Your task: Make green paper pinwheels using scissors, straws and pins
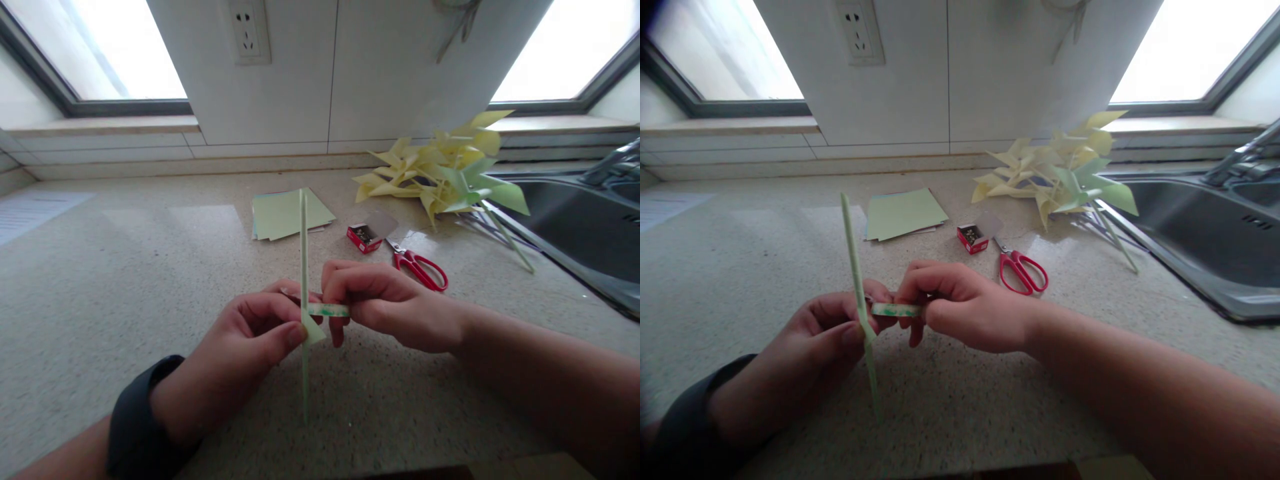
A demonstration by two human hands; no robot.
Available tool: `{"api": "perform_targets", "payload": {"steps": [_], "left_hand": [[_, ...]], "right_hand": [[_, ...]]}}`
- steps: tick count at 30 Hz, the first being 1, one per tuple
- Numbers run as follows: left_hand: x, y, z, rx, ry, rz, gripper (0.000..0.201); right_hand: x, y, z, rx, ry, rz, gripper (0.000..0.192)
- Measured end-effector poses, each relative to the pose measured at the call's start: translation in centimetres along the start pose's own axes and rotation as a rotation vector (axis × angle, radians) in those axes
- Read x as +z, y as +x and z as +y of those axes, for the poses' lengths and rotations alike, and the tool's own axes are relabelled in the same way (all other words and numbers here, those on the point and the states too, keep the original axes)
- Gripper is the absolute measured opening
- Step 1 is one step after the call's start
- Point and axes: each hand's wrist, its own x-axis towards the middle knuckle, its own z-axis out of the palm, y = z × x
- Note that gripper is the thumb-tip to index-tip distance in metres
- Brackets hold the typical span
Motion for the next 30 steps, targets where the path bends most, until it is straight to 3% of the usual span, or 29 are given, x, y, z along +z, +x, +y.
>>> {"api": "perform_targets", "payload": {"steps": [7, 30], "left_hand": [[0.02, 0.15, -0.02, 0.013, 0.006, -0.018, 0.015], [-0.03, -0.08, -0.09, 0.002, 0.024, 0.05, 0.019]], "right_hand": [[-0.05, 0.01, -0.11, -0.003, -0.011, -0.002, 0.006], [-0.26, 0.08, -0.25, -0.04, -0.02, -0.053, 0.01]]}}
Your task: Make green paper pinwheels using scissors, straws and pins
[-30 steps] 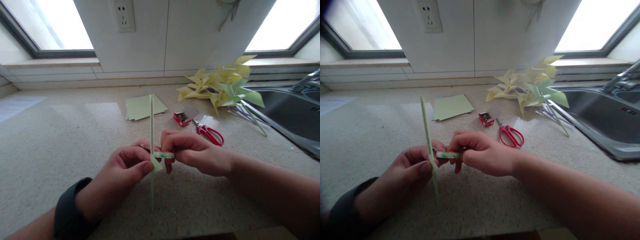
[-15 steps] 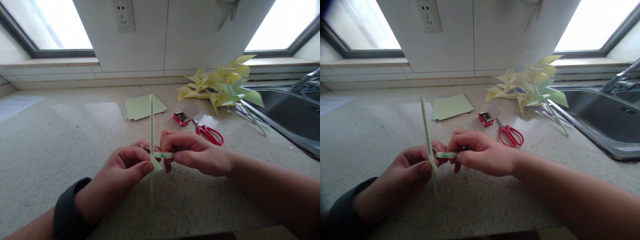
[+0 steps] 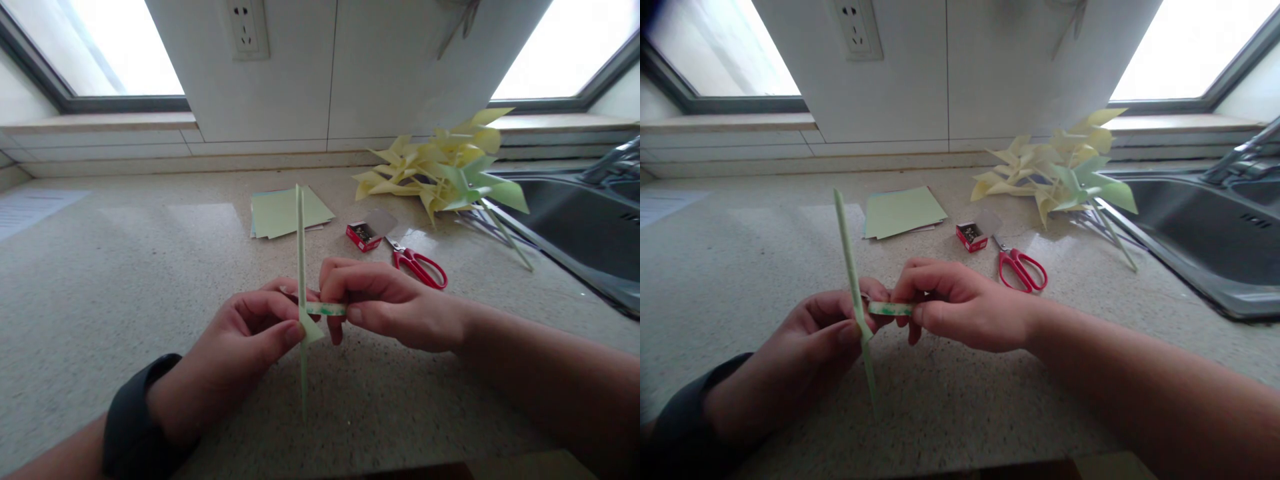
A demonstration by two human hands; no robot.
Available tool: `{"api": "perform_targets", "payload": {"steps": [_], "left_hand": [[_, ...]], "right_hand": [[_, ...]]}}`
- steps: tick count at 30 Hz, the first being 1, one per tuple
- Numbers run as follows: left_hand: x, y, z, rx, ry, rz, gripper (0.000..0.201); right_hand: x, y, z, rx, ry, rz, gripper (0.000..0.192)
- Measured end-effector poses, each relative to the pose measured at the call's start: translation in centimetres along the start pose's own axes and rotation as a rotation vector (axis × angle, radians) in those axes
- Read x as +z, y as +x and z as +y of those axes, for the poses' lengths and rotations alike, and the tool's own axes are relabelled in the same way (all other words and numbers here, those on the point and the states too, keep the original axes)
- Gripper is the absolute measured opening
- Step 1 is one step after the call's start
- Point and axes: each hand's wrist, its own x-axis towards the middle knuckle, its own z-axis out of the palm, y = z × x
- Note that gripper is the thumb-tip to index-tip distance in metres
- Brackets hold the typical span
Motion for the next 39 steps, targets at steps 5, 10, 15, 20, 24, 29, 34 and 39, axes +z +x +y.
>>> {"api": "perform_targets", "payload": {"steps": [5, 10, 15, 20, 24, 29, 34, 39], "left_hand": [[0.08, 0.03, 0.08, 0.013, 0.007, -0.006, 0.019], [-0.27, 0.02, -0.09, 0.017, 0.003, -0.04, 0.012], [-0.42, 0.01, -0.23, 0.029, -0.002, -0.057, 0.01], [-0.09, -0.04, -0.02, 0.045, -0.019, -0.077, 0.009], [-0.01, 0.0, 0.05, 0.047, -0.017, -0.078, 0.009], [-0.12, 0.05, -0.15, 0.044, -0.014, -0.074, 0.011], [-0.14, 0.04, -0.09, 0.03, 0.017, -0.041, 0.011], [-0.05, 0.09, 0.15, 0.023, 0.015, -0.072, 0.014]], "right_hand": [[-0.01, 0.05, -0.05, -0.005, -0.015, -0.001, 0.01], [-0.07, -0.02, -0.16, -0.002, -0.02, -0.005, 0.012], [-0.03, -0.02, 0.01, 0.012, -0.027, 0.003, 0.015], [0.13, 0.02, 0.16, 0.002, -0.027, 0.04, 0.02], [0.03, -0.15, -0.14, 0.04, 0.046, 0.011, 0.012], [-0.02, -0.16, -0.15, 0.038, 0.051, 0.023, 0.01], [0.12, -0.01, -0.03, 0.039, 0.037, 0.032, 0.009], [-0.03, 0.04, -0.17, 0.001, 0.041, 0.018, 0.011]]}}
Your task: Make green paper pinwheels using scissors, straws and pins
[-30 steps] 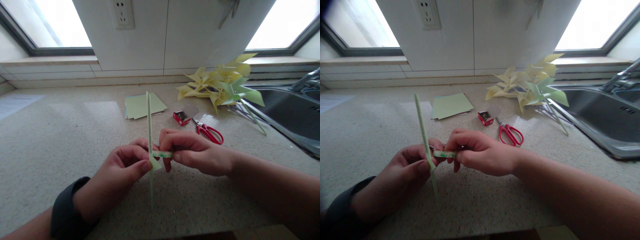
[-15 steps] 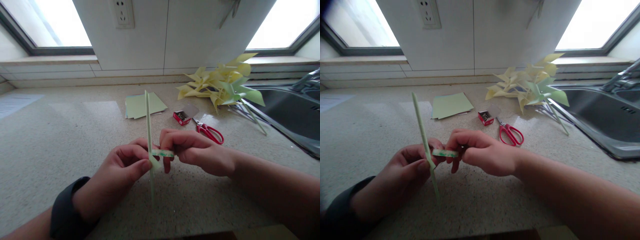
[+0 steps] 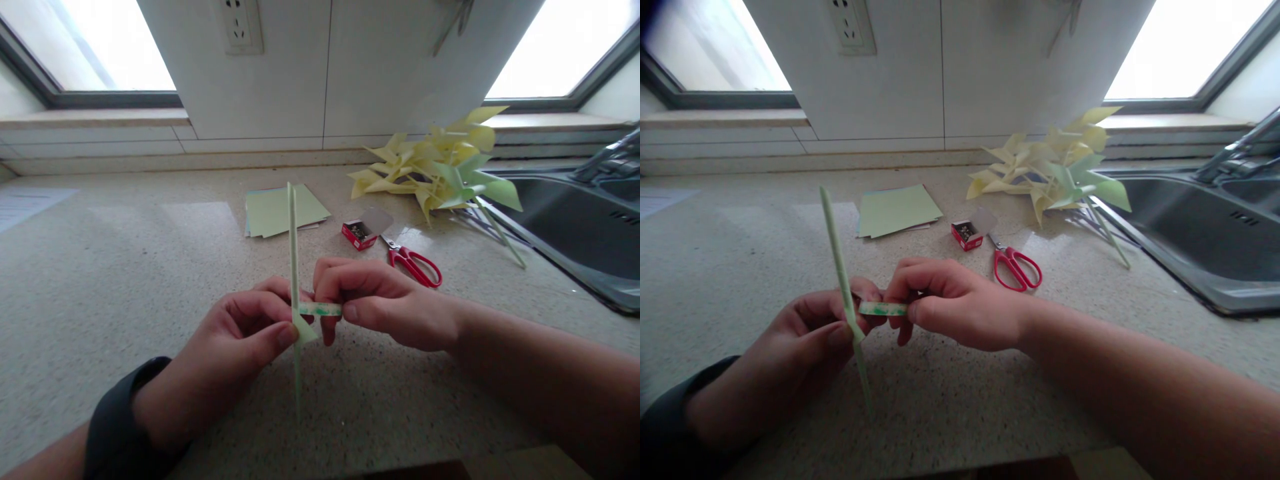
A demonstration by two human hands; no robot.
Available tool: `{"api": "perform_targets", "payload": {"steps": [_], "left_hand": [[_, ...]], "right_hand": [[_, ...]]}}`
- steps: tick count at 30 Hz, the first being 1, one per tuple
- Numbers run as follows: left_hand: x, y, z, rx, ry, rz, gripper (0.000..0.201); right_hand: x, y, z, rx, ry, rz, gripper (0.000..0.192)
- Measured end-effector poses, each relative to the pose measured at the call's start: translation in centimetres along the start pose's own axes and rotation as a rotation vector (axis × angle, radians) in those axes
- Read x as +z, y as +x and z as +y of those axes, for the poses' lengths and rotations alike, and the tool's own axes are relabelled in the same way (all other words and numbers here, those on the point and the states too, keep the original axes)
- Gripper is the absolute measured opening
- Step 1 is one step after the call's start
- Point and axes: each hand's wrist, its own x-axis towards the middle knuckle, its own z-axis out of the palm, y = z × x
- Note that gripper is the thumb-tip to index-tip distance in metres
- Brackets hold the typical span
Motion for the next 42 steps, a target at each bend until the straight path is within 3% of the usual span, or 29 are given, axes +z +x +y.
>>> {"api": "perform_targets", "payload": {"steps": [14, 35, 42], "left_hand": [[0.0, 0.0, -0.04, 0.004, -0.021, -0.015, 0.013], [-0.25, 0.03, -0.3, 0.004, 0.016, 0.048, 0.012], [-0.3, -0.15, -0.34, 0.006, 0.024, 0.028, 0.011]], "right_hand": [[0.01, -0.03, 0.09, 0.031, 0.084, 0.0, 0.013], [-0.28, 0.04, 0.54, 0.002, -0.004, -0.016, 0.012], [0.15, 0.13, 0.78, 0.028, 0.047, 0.033, 0.015]]}}
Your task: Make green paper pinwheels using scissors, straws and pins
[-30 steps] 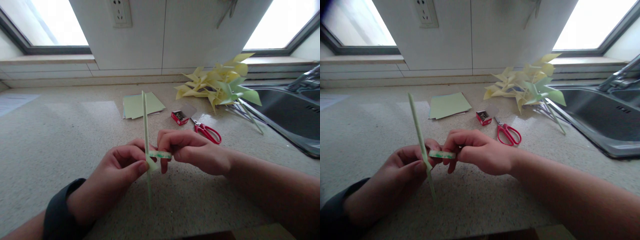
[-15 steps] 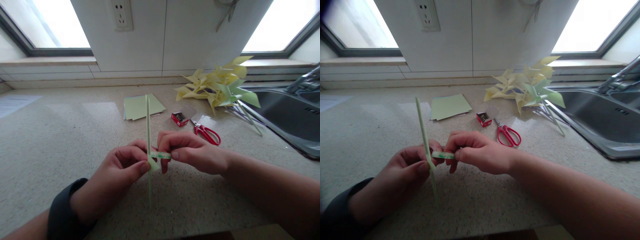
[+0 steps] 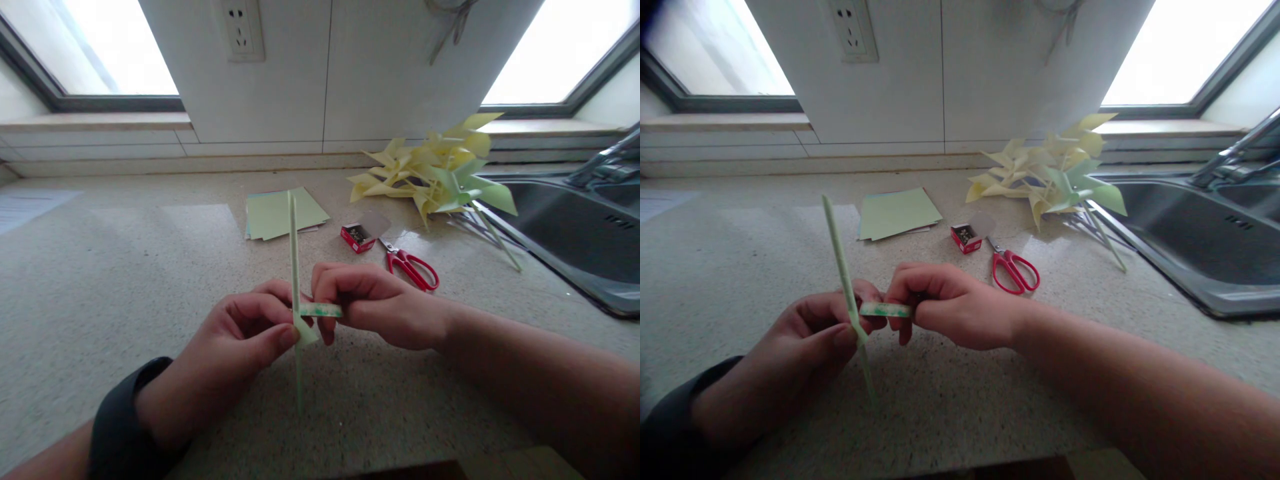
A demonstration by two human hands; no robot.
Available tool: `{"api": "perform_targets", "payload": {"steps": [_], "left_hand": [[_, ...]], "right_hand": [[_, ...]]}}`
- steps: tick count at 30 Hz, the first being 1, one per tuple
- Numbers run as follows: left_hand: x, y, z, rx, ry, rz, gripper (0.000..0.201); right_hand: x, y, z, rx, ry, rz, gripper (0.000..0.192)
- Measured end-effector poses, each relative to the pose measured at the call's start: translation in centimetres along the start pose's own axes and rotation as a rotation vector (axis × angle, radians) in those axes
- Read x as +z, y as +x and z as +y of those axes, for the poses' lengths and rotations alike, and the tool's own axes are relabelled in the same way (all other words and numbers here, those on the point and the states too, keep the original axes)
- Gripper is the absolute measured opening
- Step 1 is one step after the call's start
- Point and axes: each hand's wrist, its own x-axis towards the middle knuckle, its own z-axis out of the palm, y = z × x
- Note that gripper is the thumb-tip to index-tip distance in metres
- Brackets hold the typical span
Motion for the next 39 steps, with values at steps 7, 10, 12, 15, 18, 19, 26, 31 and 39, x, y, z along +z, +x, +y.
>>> {"api": "perform_targets", "payload": {"steps": [7, 10, 12, 15, 18, 19, 26, 31, 39], "left_hand": [[0.2, 0.05, 0.28, 0.007, -0.026, -0.017, 0.009], [0.28, 0.06, 0.36, 0.0, -0.012, -0.007, 0.01], [0.21, 0.05, 0.3, -0.012, -0.004, -0.002, 0.011], [0.01, 0.01, 0.19, -0.032, 0.008, 0.013, 0.01], [-0.02, -0.02, 0.23, -0.028, 0.028, 0.021, 0.011], [0.02, -0.01, 0.27, -0.018, 0.029, 0.018, 0.012], [0.38, 0.16, 0.35, 0.022, -0.007, -0.022, 0.014], [0.29, 0.1, 0.37, 0.033, -0.014, -0.029, 0.01], [0.43, 0.38, 0.43, 0.022, -0.053, 0.08, 0.012]], "right_hand": [[-0.24, -0.07, -0.18, 0.002, 0.086, -0.04, 0.012], [-0.3, -0.04, -0.12, 0.0, 0.075, -0.042, 0.011], [-0.34, -0.02, -0.09, -0.001, 0.066, -0.047, 0.011], [-0.4, -0.01, -0.07, -0.007, 0.046, -0.054, 0.012], [-0.4, 0.01, -0.1, -0.012, 0.017, -0.058, 0.011], [-0.39, 0.02, -0.12, -0.013, 0.009, -0.059, 0.011], [-0.27, -0.07, -0.32, -0.04, 0.002, -0.078, 0.01], [-0.21, -0.03, -0.14, -0.041, -0.001, -0.05, 0.014], [0.03, -0.06, 0.34, 0.008, 0.072, 0.075, 0.018]]}}
